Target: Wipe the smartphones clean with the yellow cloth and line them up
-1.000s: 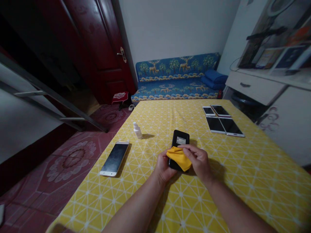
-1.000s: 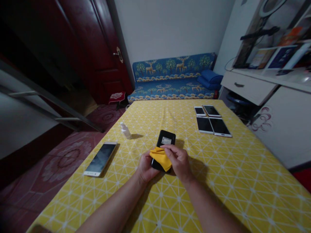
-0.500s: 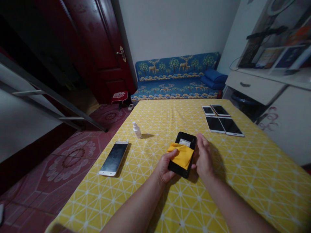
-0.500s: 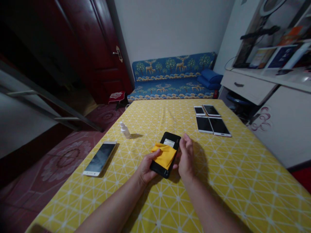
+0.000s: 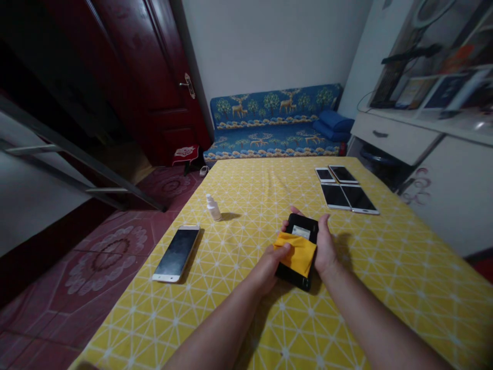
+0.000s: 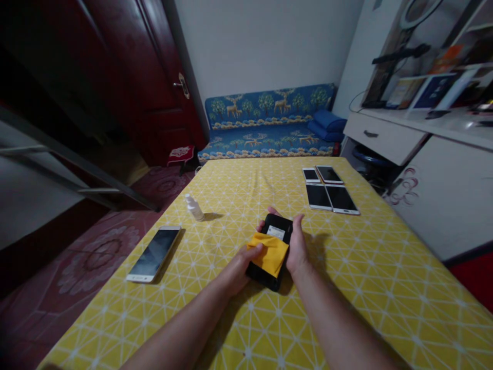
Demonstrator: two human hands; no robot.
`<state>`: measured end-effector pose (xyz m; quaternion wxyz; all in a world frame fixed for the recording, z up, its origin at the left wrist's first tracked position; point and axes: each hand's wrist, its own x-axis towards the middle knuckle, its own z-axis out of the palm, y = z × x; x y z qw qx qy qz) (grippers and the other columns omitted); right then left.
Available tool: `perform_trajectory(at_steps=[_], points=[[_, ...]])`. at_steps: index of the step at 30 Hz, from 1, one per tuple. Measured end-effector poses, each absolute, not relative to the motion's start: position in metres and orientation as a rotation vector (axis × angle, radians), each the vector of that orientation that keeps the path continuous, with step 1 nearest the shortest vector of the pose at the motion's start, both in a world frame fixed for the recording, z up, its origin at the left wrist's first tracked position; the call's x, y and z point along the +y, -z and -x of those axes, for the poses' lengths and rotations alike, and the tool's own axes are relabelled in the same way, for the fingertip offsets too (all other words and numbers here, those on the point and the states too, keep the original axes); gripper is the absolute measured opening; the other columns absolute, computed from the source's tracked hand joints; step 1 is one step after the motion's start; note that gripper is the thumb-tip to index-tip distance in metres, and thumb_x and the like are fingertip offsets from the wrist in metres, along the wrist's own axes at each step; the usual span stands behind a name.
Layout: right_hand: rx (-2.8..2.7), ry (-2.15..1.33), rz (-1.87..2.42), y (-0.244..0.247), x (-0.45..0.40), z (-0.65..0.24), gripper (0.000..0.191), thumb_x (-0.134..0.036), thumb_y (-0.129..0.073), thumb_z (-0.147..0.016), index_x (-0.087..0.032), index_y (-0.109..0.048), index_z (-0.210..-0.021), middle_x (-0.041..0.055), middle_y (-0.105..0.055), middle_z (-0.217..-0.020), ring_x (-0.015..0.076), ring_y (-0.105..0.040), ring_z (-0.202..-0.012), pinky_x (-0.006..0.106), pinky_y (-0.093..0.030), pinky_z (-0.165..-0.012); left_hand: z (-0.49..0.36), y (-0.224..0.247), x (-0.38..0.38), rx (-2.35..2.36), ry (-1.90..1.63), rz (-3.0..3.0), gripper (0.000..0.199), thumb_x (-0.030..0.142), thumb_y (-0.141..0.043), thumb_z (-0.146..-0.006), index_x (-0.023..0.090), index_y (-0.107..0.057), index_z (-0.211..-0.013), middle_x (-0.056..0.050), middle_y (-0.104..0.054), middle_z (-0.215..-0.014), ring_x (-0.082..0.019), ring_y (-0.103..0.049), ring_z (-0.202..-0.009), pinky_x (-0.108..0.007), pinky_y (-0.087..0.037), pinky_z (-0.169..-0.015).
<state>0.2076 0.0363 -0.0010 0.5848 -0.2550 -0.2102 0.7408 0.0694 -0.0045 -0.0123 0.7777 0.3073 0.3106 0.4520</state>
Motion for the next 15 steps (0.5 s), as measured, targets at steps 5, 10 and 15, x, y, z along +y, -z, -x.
perform_trajectory(at_steps=[5, 10, 15], points=[[-0.552, -1.809, 0.672, 0.007, 0.051, -0.218, 0.074, -0.081, -0.037, -0.086, -0.026, -0.064, -0.129, 0.0125, -0.078, -0.089, 0.0326, -0.073, -0.09, 0.049, -0.057, -0.079, -0.059, 0.011, 0.0, 1.03, -0.863, -1.156, 0.047, 0.055, -0.064, -0.085, 0.009, -0.071, -0.096, -0.013, -0.074, -0.088, -0.024, -0.068, -0.08, -0.034, -0.05, -0.076], [-0.584, -1.932, 0.728, 0.008, 0.064, -0.216, 0.07, -0.077, -0.035, -0.09, -0.024, -0.064, -0.126, 0.0127, -0.077, -0.088, 0.032, -0.073, -0.089, 0.049, -0.057, -0.08, -0.044, 0.005, 0.003, 1.469, -0.933, -1.638, 0.051, 0.04, -0.077, -0.076, 0.017, -0.062, -0.119, -0.007, -0.069, -0.097, -0.023, -0.065, -0.082, -0.033, -0.05, -0.073], [-0.658, -1.81, 0.805, -0.001, 0.07, -0.207, 0.063, -0.067, -0.043, -0.094, -0.014, -0.066, -0.121, 0.0132, -0.076, -0.093, 0.0294, -0.072, -0.096, 0.046, -0.056, -0.084, -0.044, 0.004, 0.001, 1.407, -1.169, -2.039, 0.038, 0.021, -0.07, -0.082, 0.025, -0.065, -0.119, -0.01, -0.062, -0.124, -0.028, -0.057, -0.115, -0.043, -0.048, -0.097]])
